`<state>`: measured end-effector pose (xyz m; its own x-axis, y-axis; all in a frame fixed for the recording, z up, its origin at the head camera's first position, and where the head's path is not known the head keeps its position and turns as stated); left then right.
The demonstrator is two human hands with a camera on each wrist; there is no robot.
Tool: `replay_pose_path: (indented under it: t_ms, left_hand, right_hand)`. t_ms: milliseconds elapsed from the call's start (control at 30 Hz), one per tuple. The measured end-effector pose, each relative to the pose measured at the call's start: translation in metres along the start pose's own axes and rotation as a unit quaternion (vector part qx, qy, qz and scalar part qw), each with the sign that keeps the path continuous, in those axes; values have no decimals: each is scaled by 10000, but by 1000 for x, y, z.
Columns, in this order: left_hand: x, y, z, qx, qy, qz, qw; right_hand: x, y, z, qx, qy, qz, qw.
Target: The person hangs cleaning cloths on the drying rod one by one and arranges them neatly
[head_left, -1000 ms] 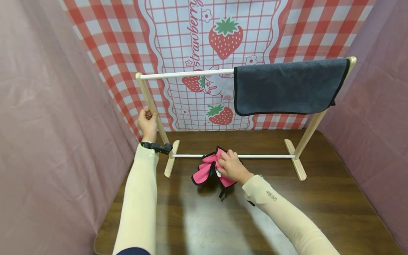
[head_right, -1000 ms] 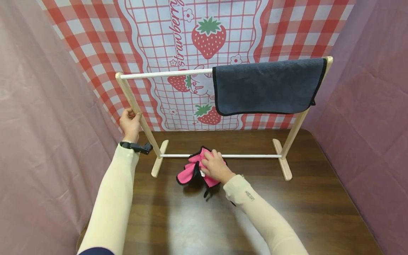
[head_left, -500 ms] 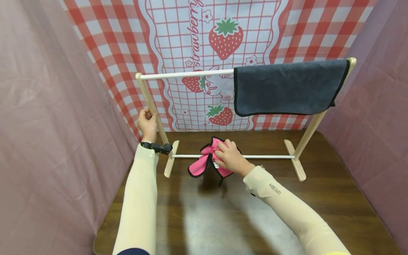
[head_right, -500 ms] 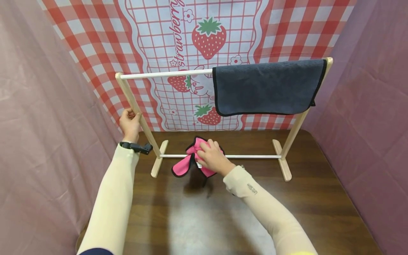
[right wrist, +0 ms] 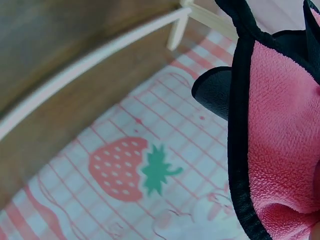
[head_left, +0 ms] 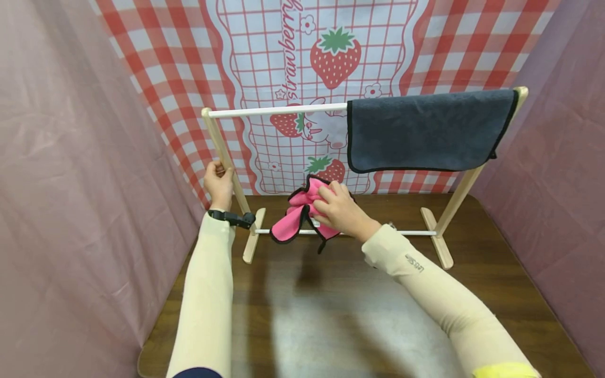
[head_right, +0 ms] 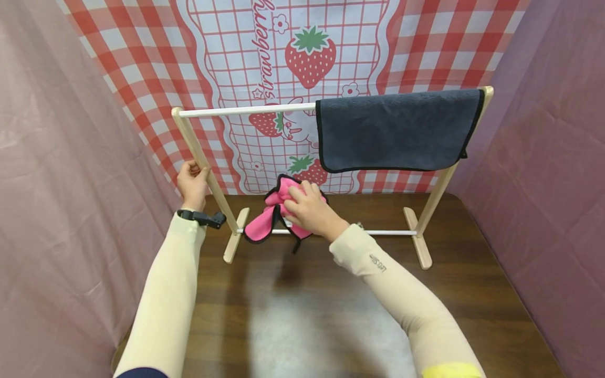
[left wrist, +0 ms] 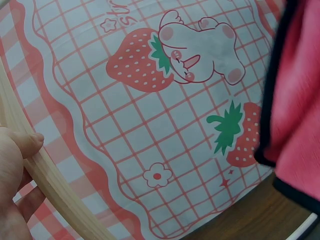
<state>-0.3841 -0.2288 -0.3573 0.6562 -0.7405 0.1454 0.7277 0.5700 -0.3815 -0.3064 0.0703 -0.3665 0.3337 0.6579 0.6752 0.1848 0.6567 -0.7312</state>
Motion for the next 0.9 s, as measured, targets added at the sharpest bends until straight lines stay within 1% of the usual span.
replay_pose_path:
  t_ms: [400, 667, 900]
  left_hand:
    - [0, -1, 1, 2, 15, -7, 10000]
    - [0, 1, 1, 34, 125, -33, 9999]
    - [0, 0, 0, 59, 204, -83, 9997]
  right_hand:
    - [31, -45, 7, 366, 121, 335, 9987]
    - [45, -67, 11, 619, 318, 591, 9958]
    - [57, -86, 12, 733, 407, 804, 9932]
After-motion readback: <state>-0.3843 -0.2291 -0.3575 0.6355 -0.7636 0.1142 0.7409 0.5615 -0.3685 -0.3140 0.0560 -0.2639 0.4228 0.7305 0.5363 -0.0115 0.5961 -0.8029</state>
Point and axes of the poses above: each hand's wrist, its own y-axis away from the middle knuckle, its own x-axis out of the back of the hand, z = x × y, the point moved 4 cm from there along -y, towards the middle knuckle, and after that the axes turned 10 degrees about -y, right-handed, at the moved point
